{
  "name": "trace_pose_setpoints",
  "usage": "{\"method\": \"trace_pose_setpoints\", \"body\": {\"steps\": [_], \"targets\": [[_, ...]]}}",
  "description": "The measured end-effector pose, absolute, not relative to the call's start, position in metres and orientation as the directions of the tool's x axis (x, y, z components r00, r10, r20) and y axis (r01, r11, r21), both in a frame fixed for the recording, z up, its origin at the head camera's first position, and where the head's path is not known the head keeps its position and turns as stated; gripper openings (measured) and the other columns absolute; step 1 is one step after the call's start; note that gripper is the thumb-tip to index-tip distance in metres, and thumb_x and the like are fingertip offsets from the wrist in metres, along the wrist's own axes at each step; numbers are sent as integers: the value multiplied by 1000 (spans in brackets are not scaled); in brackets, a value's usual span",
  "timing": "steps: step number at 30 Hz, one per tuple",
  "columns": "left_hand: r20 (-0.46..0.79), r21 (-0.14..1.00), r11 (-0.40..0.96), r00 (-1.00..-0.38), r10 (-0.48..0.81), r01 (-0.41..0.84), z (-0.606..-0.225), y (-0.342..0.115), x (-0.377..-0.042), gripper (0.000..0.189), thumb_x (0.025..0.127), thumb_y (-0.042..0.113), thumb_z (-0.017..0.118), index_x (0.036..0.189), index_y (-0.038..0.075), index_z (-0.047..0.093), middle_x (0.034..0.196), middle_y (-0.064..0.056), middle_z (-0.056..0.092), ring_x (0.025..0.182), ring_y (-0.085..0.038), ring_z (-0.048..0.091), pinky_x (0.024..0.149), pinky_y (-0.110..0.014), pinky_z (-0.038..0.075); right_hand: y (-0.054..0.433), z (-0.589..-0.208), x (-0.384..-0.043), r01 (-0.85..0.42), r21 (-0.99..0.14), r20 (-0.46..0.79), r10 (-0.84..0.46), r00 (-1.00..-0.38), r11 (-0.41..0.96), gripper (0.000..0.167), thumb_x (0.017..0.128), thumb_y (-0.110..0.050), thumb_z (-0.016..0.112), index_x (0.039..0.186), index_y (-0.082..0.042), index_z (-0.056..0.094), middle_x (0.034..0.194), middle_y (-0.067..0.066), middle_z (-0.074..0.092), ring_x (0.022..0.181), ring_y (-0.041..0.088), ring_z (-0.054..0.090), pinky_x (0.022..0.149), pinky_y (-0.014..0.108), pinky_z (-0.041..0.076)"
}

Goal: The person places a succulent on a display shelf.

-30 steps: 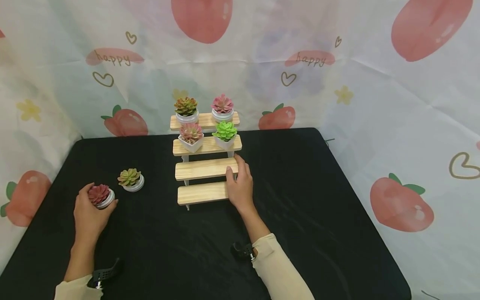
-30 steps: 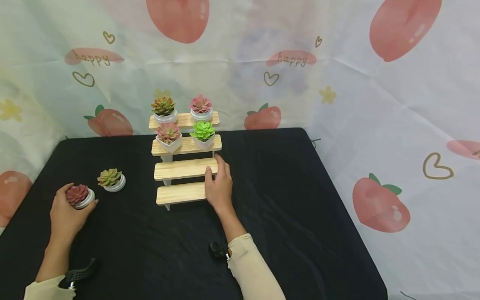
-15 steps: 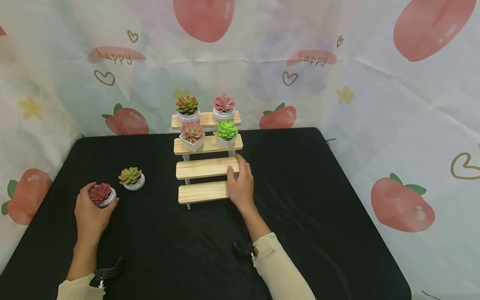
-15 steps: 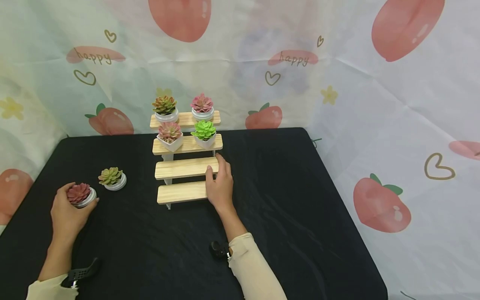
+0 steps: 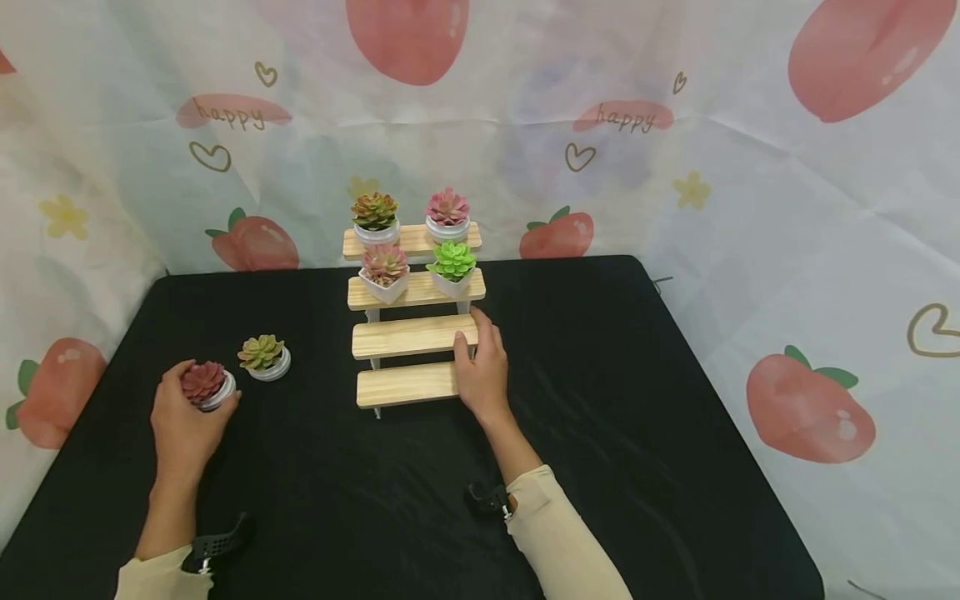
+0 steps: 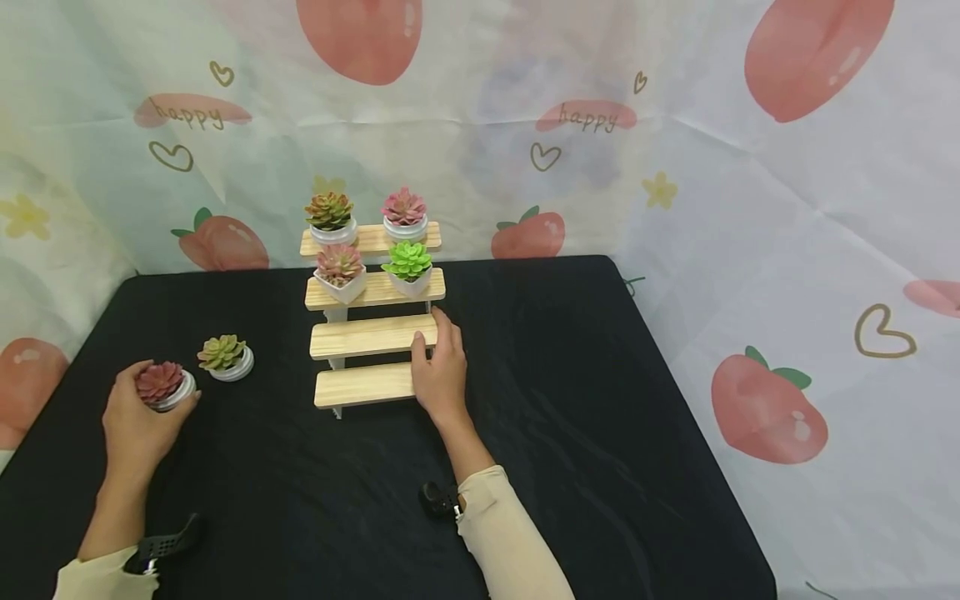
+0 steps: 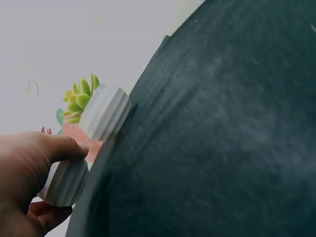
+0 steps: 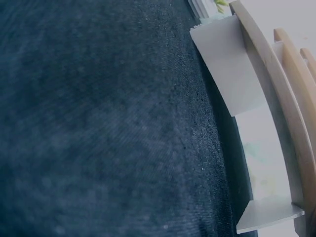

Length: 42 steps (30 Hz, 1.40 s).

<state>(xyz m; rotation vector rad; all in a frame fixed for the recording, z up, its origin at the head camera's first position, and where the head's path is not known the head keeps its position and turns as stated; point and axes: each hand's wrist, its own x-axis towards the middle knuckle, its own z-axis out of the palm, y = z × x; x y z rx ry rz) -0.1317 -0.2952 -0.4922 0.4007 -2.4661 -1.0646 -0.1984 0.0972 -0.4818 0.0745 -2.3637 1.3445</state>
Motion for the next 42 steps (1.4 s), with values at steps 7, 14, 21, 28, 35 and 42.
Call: {"method": "trace_pose_setpoints", "body": {"steps": [7,14,21,28,35,42], "targets": [[338,737,675,-845,-414,-36,-482,-291,-134,77,81,7,86,146,-4,45,133,-33,52,122,-53,48,109,-64,34,97,-481,-198,-248,-808,382,155,-911,534,50,104,-26,55,150,-10,51,135,16,58,120,35,59,97,54,48],[412,731,682,-816,-405,31,-469,-283,-135,76,79,6,87,145,-2,48,133,-32,54,121,-50,51,107,-64,37,97,-481,-197,-246,-807,382,157,-911,537,49,104,-26,55,150,-9,51,135,17,57,122,36,58,98,55,47],[458,731,678,-796,-397,83,-453,-269,-133,76,78,8,88,144,0,51,134,-30,55,120,-47,53,106,-62,39,96,-480,-196,-247,-809,377,149,-914,533,50,104,-26,54,150,-9,51,136,17,57,122,37,58,99,55,47],[501,715,678,-802,-327,171,-442,-250,-142,75,76,6,89,142,0,54,132,-28,57,119,-45,54,102,-60,42,96,-481,-197,-244,-806,380,156,-912,540,50,104,-27,53,151,-10,50,134,17,58,120,36,59,98,55,47],[509,711,669,-815,-278,217,-444,-232,-150,76,74,6,91,141,-1,55,129,-28,58,115,-43,56,97,-60,44,97,-483,-197,-240,-807,377,157,-913,540,50,103,-28,54,150,-10,51,134,17,58,119,37,59,97,56,48],[484,715,657,-847,-220,238,-443,-211,-156,79,76,11,92,144,1,52,131,-26,58,116,-41,56,99,-63,46,97,-482,-198,-242,-806,383,164,-909,541,51,103,-28,54,150,-10,51,135,18,58,120,37,59,98,56,47]]}}
